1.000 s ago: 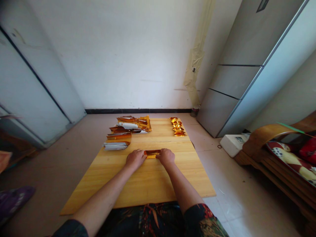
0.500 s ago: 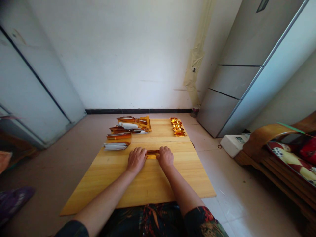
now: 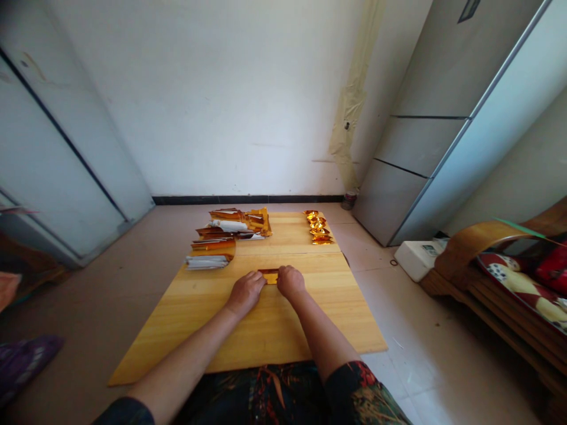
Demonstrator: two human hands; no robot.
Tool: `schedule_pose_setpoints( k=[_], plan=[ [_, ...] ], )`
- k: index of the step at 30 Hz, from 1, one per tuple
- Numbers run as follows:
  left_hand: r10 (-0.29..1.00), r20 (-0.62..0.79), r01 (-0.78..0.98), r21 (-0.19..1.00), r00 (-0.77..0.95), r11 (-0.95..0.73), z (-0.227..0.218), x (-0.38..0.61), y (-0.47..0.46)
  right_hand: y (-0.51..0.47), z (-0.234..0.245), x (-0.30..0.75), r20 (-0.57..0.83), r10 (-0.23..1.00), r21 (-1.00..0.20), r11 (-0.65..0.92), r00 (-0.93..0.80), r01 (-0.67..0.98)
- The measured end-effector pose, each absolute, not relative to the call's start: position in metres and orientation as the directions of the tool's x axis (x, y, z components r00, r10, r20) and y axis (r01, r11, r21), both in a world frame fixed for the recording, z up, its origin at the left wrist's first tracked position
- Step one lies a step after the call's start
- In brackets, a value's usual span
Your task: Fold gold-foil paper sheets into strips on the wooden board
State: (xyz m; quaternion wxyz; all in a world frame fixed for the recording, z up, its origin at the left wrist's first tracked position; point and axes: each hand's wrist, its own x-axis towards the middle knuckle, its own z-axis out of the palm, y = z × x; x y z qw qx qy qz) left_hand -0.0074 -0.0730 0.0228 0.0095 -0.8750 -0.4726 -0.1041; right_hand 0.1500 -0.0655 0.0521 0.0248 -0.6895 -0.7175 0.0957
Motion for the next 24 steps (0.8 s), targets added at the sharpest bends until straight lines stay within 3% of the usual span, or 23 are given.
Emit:
schedule_pose_setpoints(
  k=[11, 24],
  plan=[
    [0.842, 0.170, 0.844, 0.082, 0.511, -0.529, 0.026, -0.010, -0.093, -0.057, 0.062, 0.133, -0.173, 0.979, -0.198, -0.144, 0.110, 0.970],
    [0.853, 0.153, 0.854, 0.084, 0.498, -0.513, 0.027, -0.008, -0.093, -0.044, 0.061, 0.143, -0.259, 0.954, -0.218, -0.207, 0.148, 0.954]
  ],
)
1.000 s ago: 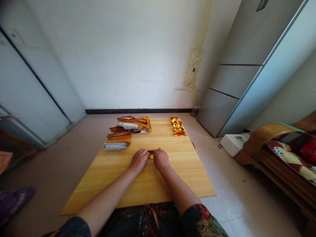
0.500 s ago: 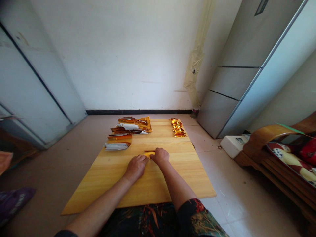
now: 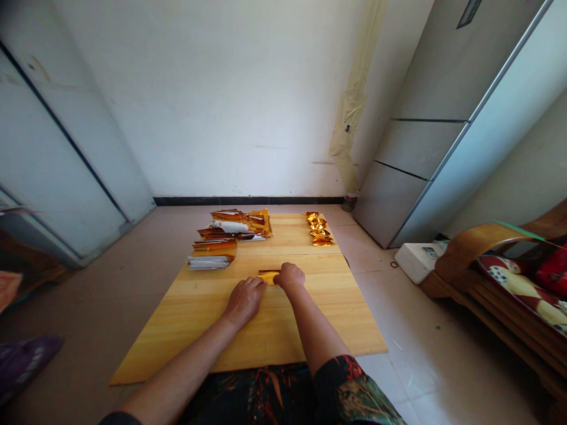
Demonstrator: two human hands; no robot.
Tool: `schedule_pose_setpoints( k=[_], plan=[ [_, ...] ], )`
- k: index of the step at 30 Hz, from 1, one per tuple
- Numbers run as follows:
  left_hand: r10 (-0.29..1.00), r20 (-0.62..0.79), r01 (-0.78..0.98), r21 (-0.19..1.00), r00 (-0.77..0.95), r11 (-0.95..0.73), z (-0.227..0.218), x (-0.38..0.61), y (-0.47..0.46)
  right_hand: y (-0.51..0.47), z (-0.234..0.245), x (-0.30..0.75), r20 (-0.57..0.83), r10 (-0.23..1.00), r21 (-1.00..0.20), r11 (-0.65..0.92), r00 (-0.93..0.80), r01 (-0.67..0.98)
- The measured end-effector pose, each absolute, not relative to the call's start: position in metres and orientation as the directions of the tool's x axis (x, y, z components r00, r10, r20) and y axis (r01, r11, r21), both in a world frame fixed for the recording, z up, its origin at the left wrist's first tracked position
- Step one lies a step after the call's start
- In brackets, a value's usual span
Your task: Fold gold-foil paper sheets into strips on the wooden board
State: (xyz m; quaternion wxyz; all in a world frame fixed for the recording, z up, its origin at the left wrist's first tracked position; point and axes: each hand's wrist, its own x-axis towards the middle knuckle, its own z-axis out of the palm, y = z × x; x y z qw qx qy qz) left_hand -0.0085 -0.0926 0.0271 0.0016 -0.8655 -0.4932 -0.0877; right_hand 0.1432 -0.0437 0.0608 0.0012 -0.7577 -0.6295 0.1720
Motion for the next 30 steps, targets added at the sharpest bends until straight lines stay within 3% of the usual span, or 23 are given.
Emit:
schedule_pose_setpoints(
  k=[7, 16, 23, 26, 30],
  plan=[
    [0.855, 0.158, 0.855, 0.090, 0.494, -0.511, 0.025, -0.008, -0.092, -0.044, 0.061, 0.164, -0.298, 0.940, -0.283, -0.253, 0.166, 0.925],
    [0.845, 0.174, 0.849, 0.070, 0.506, -0.523, 0.026, -0.008, -0.093, -0.050, 0.061, 0.189, -0.251, 0.936, -0.272, -0.312, 0.246, 0.910],
    [0.854, 0.160, 0.857, 0.068, 0.495, -0.510, 0.025, -0.007, -0.092, -0.059, 0.061, 0.164, -0.073, 0.992, -0.505, -0.126, 0.103, 0.854],
    [0.851, 0.158, 0.855, 0.061, 0.501, -0.515, 0.026, -0.007, -0.092, -0.061, 0.059, 0.152, -0.061, 0.995, -0.492, -0.102, 0.083, 0.864],
    [0.847, 0.156, 0.852, 0.052, 0.508, -0.521, 0.026, -0.007, -0.092, -0.062, 0.055, 0.143, -0.144, 0.988, -0.421, -0.113, 0.057, 0.900]
  ],
)
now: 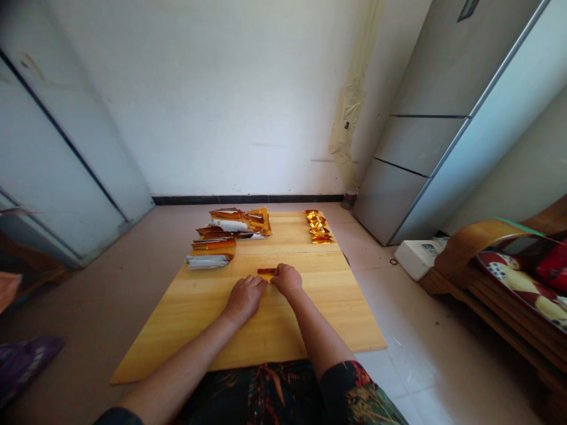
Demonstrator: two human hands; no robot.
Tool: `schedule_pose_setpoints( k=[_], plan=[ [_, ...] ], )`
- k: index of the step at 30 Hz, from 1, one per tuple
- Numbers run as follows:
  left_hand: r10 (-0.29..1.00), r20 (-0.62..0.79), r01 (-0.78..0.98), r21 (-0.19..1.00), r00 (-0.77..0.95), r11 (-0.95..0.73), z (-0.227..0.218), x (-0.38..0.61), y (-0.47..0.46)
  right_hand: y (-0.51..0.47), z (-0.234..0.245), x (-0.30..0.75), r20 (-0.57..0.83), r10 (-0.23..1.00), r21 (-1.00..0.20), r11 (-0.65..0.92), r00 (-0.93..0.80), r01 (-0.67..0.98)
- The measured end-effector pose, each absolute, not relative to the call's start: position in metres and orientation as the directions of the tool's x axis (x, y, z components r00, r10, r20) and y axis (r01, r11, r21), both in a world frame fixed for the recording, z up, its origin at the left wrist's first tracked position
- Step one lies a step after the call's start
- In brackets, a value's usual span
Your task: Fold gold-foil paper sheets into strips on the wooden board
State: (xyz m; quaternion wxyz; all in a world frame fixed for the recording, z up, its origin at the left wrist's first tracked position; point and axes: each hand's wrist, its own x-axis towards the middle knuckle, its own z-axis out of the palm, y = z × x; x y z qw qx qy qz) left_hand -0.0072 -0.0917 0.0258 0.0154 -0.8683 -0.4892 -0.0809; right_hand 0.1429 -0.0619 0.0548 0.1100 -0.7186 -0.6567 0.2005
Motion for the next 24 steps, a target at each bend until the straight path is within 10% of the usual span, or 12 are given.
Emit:
schedule_pose_setpoints(
  k=[24],
  plan=[
    [0.840, 0.194, 0.851, 0.042, 0.507, -0.523, 0.026, -0.007, -0.093, -0.053, 0.042, 0.176, -0.189, 0.978, -0.413, -0.160, 0.087, 0.897]
  ],
)
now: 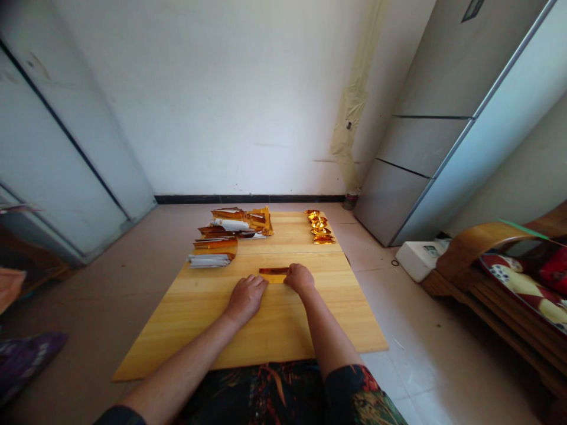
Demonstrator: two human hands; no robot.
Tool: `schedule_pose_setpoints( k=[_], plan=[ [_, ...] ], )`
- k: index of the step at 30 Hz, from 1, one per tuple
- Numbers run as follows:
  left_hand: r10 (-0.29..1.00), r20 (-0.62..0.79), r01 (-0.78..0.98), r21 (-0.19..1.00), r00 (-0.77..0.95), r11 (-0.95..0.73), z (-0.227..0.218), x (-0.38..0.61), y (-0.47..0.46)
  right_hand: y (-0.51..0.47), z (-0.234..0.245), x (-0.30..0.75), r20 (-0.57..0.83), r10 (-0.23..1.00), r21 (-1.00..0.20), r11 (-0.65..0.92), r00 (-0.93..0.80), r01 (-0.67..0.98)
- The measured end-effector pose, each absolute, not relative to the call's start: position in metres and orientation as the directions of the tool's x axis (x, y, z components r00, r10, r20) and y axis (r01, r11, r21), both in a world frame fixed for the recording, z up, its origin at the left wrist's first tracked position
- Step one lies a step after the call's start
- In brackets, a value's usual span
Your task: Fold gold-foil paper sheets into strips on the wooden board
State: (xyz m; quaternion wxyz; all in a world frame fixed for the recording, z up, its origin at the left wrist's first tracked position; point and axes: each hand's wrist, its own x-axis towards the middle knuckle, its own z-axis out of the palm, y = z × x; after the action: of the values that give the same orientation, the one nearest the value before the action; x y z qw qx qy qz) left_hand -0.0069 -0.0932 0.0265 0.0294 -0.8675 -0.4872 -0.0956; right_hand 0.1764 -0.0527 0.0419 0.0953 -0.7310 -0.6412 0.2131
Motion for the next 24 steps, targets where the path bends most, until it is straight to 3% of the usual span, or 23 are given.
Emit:
schedule_pose_setpoints(
  k=[8, 11, 13, 15, 17, 21, 24],
  plan=[
    [0.850, 0.175, 0.851, 0.089, 0.498, -0.517, 0.026, -0.008, -0.093, -0.055, 0.045, 0.198, -0.179, 0.976, -0.430, -0.193, 0.127, 0.882],
    [0.852, 0.170, 0.852, 0.096, 0.495, -0.514, 0.025, -0.008, -0.092, -0.059, 0.052, 0.193, -0.202, 0.974, -0.584, -0.200, 0.098, 0.786],
    [0.855, 0.169, 0.855, 0.095, 0.491, -0.510, 0.025, -0.008, -0.092, -0.061, 0.055, 0.183, -0.228, 0.974, -0.721, -0.173, 0.007, 0.671],
    [0.858, 0.166, 0.856, 0.105, 0.486, -0.506, 0.026, -0.008, -0.091, -0.061, 0.057, 0.168, -0.233, 0.968, -0.784, -0.130, -0.094, 0.607],
    [0.861, 0.160, 0.854, 0.131, 0.484, -0.504, 0.028, -0.008, -0.089, -0.059, 0.055, 0.155, -0.217, 0.968, -0.746, -0.083, -0.124, 0.661],
    [0.877, 0.137, 0.846, 0.229, 0.461, -0.481, 0.032, -0.010, -0.080, -0.050, 0.045, 0.140, -0.105, 0.992, -0.538, 0.008, -0.076, 0.843],
    [0.940, 0.131, 0.880, 0.329, 0.316, -0.342, 0.033, -0.013, -0.070, -0.045, 0.040, 0.139, -0.100, 0.991, -0.455, 0.032, -0.087, 0.890]
  ],
)
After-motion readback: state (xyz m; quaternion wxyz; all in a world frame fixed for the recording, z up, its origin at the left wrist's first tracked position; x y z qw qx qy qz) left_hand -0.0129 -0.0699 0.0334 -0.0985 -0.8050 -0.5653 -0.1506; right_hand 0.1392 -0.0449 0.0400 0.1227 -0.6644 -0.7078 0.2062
